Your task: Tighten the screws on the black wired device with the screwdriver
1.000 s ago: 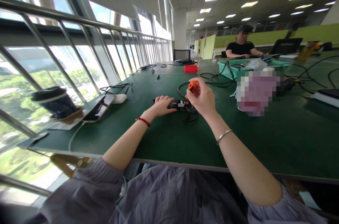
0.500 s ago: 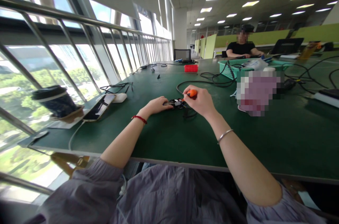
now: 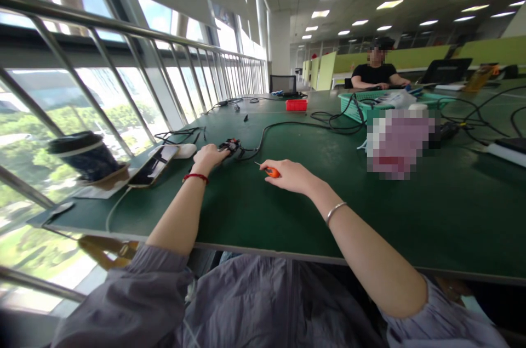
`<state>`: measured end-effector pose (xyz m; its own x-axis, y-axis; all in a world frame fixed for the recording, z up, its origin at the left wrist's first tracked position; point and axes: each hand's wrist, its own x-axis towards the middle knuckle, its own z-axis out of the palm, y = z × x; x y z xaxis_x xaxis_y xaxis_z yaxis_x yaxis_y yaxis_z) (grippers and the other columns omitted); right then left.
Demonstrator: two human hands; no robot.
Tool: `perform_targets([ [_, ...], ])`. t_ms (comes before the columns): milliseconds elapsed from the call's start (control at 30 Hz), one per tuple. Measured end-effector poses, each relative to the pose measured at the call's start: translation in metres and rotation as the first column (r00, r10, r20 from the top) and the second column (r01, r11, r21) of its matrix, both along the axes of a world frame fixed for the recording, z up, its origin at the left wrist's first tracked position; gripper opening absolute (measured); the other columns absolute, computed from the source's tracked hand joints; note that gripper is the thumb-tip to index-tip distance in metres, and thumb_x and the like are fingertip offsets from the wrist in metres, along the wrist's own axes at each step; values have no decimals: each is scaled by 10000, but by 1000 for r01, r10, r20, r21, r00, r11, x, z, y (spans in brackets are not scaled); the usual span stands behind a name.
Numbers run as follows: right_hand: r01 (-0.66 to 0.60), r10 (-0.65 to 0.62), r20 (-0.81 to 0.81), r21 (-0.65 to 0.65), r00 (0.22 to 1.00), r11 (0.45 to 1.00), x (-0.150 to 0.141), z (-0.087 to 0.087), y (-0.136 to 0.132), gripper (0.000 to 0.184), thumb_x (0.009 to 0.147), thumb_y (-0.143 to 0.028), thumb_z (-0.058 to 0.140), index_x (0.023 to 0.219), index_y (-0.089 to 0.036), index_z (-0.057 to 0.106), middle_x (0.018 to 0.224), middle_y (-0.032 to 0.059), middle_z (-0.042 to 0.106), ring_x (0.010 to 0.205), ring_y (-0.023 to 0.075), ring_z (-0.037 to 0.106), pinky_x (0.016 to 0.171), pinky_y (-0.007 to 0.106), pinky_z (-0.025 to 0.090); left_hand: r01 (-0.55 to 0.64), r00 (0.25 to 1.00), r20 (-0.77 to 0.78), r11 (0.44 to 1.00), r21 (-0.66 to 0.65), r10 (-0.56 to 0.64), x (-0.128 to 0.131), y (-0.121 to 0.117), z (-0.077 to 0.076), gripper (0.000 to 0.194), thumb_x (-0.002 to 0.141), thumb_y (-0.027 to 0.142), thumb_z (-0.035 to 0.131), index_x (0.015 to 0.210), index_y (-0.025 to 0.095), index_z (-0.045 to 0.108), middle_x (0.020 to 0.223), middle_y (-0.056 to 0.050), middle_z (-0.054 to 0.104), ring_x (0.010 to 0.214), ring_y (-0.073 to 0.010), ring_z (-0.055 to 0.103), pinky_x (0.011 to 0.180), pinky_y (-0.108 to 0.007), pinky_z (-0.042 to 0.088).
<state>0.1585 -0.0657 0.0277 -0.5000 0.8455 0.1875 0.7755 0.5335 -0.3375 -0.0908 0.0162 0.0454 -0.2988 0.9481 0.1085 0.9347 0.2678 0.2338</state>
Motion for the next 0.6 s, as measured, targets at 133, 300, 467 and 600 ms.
perform_targets([
  [133,30,-30,-4,-38,1000,999,3,2,0,346,852,-379,506,1183,-318,586,954,40,645,592,120,562,567,250,421,-217,972,108,975,56,210,-32,-1,2,474,752,512,599,1029,130,634,1137,-189,639,1105,-348,588,861,-396,480],
  [300,47,-47,-6,-35,999,998,5,3,0,353,842,-380,518,1181,-317,594,952,47,642,594,121,562,560,249,419,-401,916,144,854,332,375,-56,-4,-4,411,751,358,645,1100,161,554,1148,-150,621,1074,-317,593,844,-411,485],
  [467,30,-30,-3,-44,1000,999,5,2,1,359,826,-375,539,1175,-314,593,975,50,640,654,138,581,593,261,427,-407,900,42,798,444,435,-54,0,-21,380,768,140,580,1141,158,510,1236,-137,559,1160,-297,514,936,-420,418],
  [600,29,-29,-15,-56,999,998,6,2,1,362,822,-385,541,1173,-314,595,979,48,632,637,130,574,589,259,426,-391,902,2,816,425,431,-51,6,-30,332,797,71,503,1115,161,539,1222,-119,563,1154,-294,506,943,-416,396],
])
